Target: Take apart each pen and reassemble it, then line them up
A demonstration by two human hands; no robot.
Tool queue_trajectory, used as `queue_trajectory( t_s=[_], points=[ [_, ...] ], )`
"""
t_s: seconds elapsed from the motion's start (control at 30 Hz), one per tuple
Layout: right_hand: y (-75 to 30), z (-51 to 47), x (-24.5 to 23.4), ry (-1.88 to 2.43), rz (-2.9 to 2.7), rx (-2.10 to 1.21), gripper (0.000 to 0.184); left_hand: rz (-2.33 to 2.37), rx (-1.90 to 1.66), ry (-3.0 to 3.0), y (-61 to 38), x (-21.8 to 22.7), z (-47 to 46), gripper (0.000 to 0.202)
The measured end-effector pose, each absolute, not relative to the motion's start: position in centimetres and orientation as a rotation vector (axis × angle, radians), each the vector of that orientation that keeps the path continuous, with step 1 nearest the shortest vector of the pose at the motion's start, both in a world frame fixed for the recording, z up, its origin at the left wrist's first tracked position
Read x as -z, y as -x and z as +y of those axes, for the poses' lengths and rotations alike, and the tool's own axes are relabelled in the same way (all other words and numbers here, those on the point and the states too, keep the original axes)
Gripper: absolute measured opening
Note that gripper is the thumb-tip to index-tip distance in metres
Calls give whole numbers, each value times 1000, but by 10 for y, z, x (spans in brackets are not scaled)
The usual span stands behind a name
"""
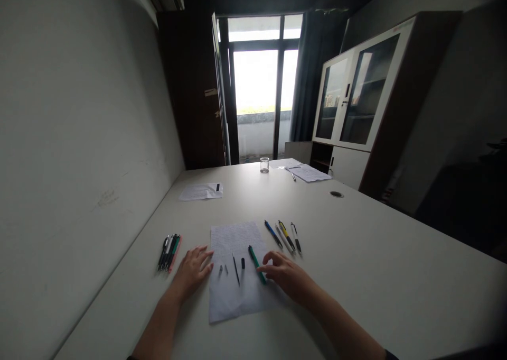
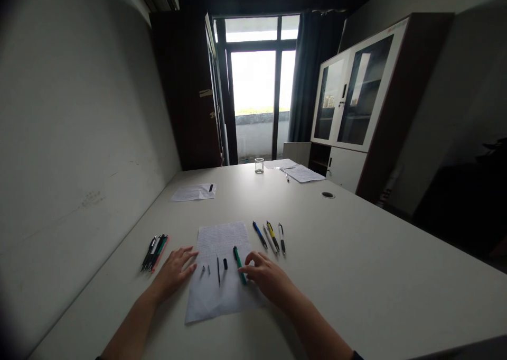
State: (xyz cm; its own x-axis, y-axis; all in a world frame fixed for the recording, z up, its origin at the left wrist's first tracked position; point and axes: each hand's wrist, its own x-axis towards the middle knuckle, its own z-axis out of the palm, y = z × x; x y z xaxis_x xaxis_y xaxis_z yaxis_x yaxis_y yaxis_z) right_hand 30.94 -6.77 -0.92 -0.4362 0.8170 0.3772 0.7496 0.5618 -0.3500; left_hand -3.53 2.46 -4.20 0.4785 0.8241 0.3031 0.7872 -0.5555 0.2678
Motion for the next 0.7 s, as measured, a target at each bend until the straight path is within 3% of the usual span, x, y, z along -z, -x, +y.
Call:
queue_trajectory(
  t_s=[0.7],
  points=[
    [-297,-77,2,1246,-2440,-66,15,1442,-617,-2639,33,39,23,38]
  ],
)
